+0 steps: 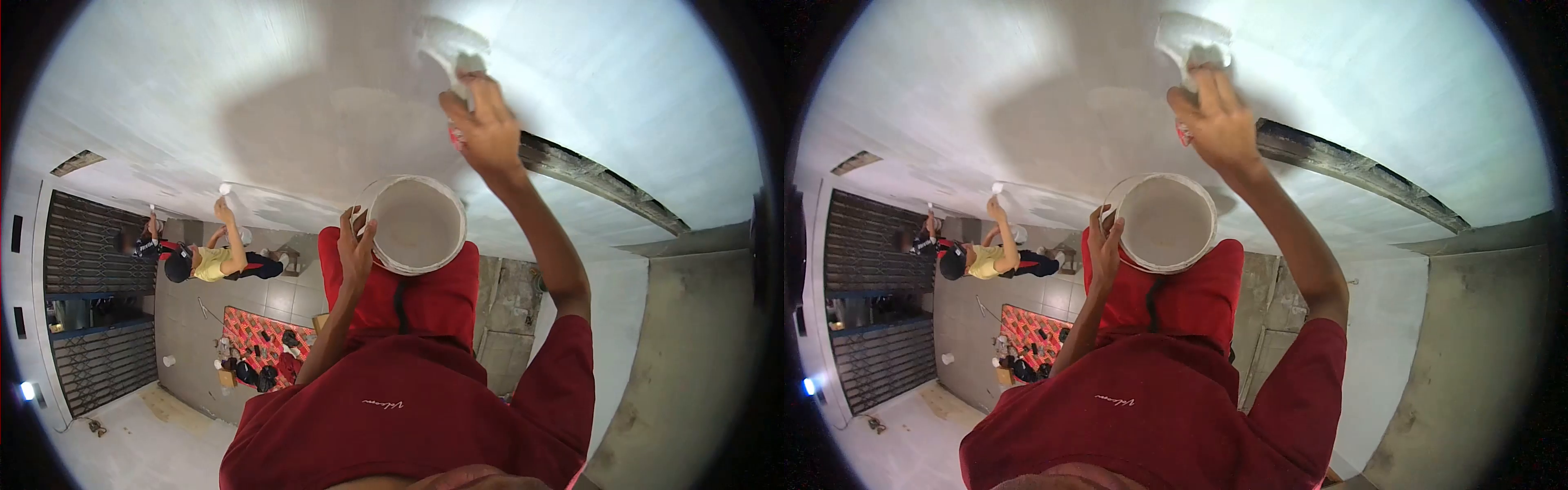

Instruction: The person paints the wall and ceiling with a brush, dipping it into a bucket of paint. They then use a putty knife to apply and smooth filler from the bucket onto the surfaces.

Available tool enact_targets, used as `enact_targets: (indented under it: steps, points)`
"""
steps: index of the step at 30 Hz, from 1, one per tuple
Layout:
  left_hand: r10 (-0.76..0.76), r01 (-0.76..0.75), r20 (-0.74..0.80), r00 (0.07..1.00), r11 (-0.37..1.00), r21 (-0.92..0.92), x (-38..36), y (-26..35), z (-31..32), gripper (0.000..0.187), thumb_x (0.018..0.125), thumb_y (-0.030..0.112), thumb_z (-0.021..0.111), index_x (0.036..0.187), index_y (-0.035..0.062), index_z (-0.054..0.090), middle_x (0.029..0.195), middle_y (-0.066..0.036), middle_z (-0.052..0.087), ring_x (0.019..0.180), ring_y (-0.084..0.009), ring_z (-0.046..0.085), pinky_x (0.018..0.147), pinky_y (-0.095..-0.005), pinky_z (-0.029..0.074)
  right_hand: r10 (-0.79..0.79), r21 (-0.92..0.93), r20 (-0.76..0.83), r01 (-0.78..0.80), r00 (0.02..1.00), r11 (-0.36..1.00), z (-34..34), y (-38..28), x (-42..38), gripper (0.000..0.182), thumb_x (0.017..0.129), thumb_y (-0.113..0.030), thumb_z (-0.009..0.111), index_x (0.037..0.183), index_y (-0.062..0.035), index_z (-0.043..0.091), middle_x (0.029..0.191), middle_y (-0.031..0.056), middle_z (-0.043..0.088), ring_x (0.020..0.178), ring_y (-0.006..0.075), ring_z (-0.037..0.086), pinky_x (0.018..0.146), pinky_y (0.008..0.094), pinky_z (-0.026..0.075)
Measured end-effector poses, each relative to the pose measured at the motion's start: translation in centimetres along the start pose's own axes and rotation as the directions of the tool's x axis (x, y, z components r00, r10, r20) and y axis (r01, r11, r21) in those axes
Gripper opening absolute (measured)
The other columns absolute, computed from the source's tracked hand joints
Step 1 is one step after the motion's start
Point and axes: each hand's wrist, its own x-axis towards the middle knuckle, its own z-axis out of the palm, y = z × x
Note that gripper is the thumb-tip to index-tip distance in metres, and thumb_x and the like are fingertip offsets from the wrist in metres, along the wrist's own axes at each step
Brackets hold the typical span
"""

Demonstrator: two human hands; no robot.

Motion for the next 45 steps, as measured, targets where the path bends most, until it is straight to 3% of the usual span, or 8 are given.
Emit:
enact_targets:
  steps: [1,3,7,16,22,30,36,45]
  points:
    - [0.006,-0.006,0.000,1.000,1.000,0.010,-0.1,0.2,0.1,0.051,0.092,0.023,0.060,0.129,-0.0035,0.038,0.115,-0.024,0.061,0.103,-0.0219,0.059,0.086,-0.0305,0.046,0.058,0.077,0.068,-0.063,0.996,0.995,1.5,-0.5,-1.3,0.021,0.059,-0.009,0.070,0.078,-0.0113,0.060,0.104,0.0103,0.057,0.094,0.0245,0.059,0.065,0.0325,0.055]
    - [0.022,-0.022,-0.002,1.000,0.999,0.034,-0.1,0.5,0.0,0.051,0.092,0.024,0.060,0.129,-0.0035,0.038,0.115,-0.025,0.061,0.103,-0.0217,0.059,0.086,-0.0303,0.046,-0.094,-0.099,0.043,0.098,0.995,0.990,4.7,-0.7,-3.3,0.024,0.057,-0.012,0.072,0.074,-0.0098,0.056,0.106,0.0120,0.056,0.096,0.0249,0.058,0.067,0.0324,0.057]
    - [0.036,-0.035,-0.014,0.999,0.999,0.035,-0.1,-0.3,-0.3,0.051,0.091,0.026,0.060,0.128,-0.0025,0.039,0.115,-0.024,0.062,0.101,-0.0215,0.059,0.085,-0.0307,0.046,-0.019,0.097,0.332,-0.014,0.943,0.995,7.6,-1.3,-6.4,0.023,0.066,-0.004,0.070,0.085,-0.0096,0.060,0.108,0.0123,0.056,0.105,0.0255,0.055,0.070,0.0349,0.056]
    - [0.048,-0.048,0.001,0.999,0.998,0.051,-0.2,-0.1,-0.2,0.049,0.091,0.025,0.060,0.127,-0.0020,0.040,0.113,-0.023,0.063,0.097,-0.0206,0.060,0.082,-0.0309,0.048,-0.025,0.375,0.575,-0.236,0.818,0.897,6.4,1.4,-5.2,0.014,0.070,0.003,0.061,0.079,-0.0074,0.062,0.088,0.0061,0.058,0.084,0.0243,0.059,0.069,0.0379,0.051]
    - [0.072,-0.072,-0.006,0.997,0.997,0.040,0.1,-0.5,-0.2,0.048,0.091,0.024,0.059,0.127,-0.0020,0.040,0.113,-0.022,0.063,0.097,-0.0209,0.061,0.081,-0.0311,0.048,0.036,0.313,0.298,-0.133,0.954,0.940,3.3,4.5,-3.3,0.017,0.070,0.002,0.060,0.079,-0.0118,0.063,0.084,0.0070,0.058,0.084,0.0260,0.060,0.065,0.0393,0.051]
    - [0.027,-0.027,0.010,1.000,0.999,0.020,0.3,-1.0,-0.4,0.046,0.092,0.023,0.059,0.126,-0.0021,0.041,0.113,-0.025,0.063,0.101,-0.0230,0.060,0.087,-0.0323,0.046,-0.057,-0.158,-0.013,0.054,0.998,0.986,-1.4,1.0,-0.3,0.020,0.062,-0.006,0.068,0.080,-0.0129,0.062,0.105,0.0085,0.056,0.099,0.0254,0.058,0.067,0.0343,0.056]
    - [0.057,-0.056,-0.017,0.998,0.998,0.027,0.3,-1.0,-0.4,0.047,0.092,0.024,0.059,0.127,-0.0020,0.041,0.114,-0.025,0.062,0.103,-0.0237,0.059,0.089,-0.0331,0.046,-0.124,-0.014,0.220,0.130,0.968,0.991,6.2,0.8,-6.8,0.017,0.062,-0.011,0.069,0.073,-0.0097,0.056,0.104,0.0118,0.056,0.099,0.0273,0.058,0.067,0.0345,0.057]
    - [0.054,-0.055,0.020,0.998,0.998,0.027,0.2,-0.6,-0.4,0.050,0.091,0.025,0.059,0.128,-0.0021,0.040,0.115,-0.024,0.062,0.102,-0.0232,0.059,0.087,-0.0322,0.046,-0.066,0.372,0.578,-0.191,0.814,0.908,8.8,2.3,-8.2,0.009,0.069,-0.002,0.063,0.073,-0.0079,0.058,0.077,0.0075,0.053,0.079,0.0260,0.056,0.066,0.0390,0.049]
